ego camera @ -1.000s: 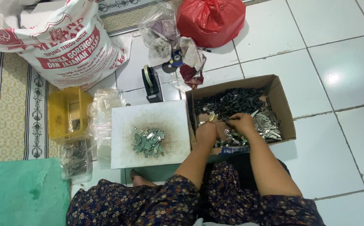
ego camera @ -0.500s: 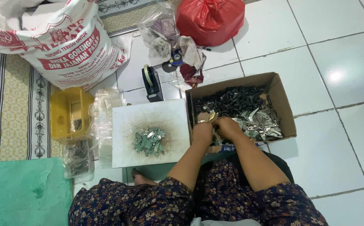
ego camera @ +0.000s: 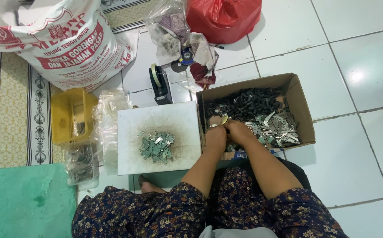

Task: The person is picking up small metal components from a cardboard box and arranging them on a white square board.

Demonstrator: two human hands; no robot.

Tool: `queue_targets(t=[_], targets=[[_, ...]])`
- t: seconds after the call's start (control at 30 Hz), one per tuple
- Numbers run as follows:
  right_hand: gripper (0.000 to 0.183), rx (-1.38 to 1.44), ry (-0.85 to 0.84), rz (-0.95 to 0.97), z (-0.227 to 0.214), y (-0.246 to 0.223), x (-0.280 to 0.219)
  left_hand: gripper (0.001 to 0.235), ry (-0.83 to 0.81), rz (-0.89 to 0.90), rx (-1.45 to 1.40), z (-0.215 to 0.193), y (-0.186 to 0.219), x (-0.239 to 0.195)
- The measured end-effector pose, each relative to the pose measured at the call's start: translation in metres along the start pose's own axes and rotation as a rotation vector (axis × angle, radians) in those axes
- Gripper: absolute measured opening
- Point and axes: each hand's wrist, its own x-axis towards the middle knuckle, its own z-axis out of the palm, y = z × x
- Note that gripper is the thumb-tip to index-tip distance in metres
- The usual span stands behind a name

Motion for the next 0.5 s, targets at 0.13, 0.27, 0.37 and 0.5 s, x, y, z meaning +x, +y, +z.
queue_targets(t=[0.13,0.27,0.37,0.5], targets=[[0.026,-0.064,-0.022,-0.01,-0.015,-0.011,0.0,0.011,-0.036,0.045,0.06,0.025,-0.003,0.005],[0.03,-0.121,-0.074,0.029,-0.04,-0.032,-0.016,0.013,-0.022,0.015,0.116,0.01,0.001,0.005],[0.029,-0.007,-0.105,0.136,-0.029,-0.021,-0.018,0.012,-0.004,0.004,0.122,-0.009,0.003,0.001],[0.03,0.246,0.009,0.305,-0.018,0.0,-0.021,0.016,-0.057,0.092,-0.085,-0.009,-0.003,0.006]])
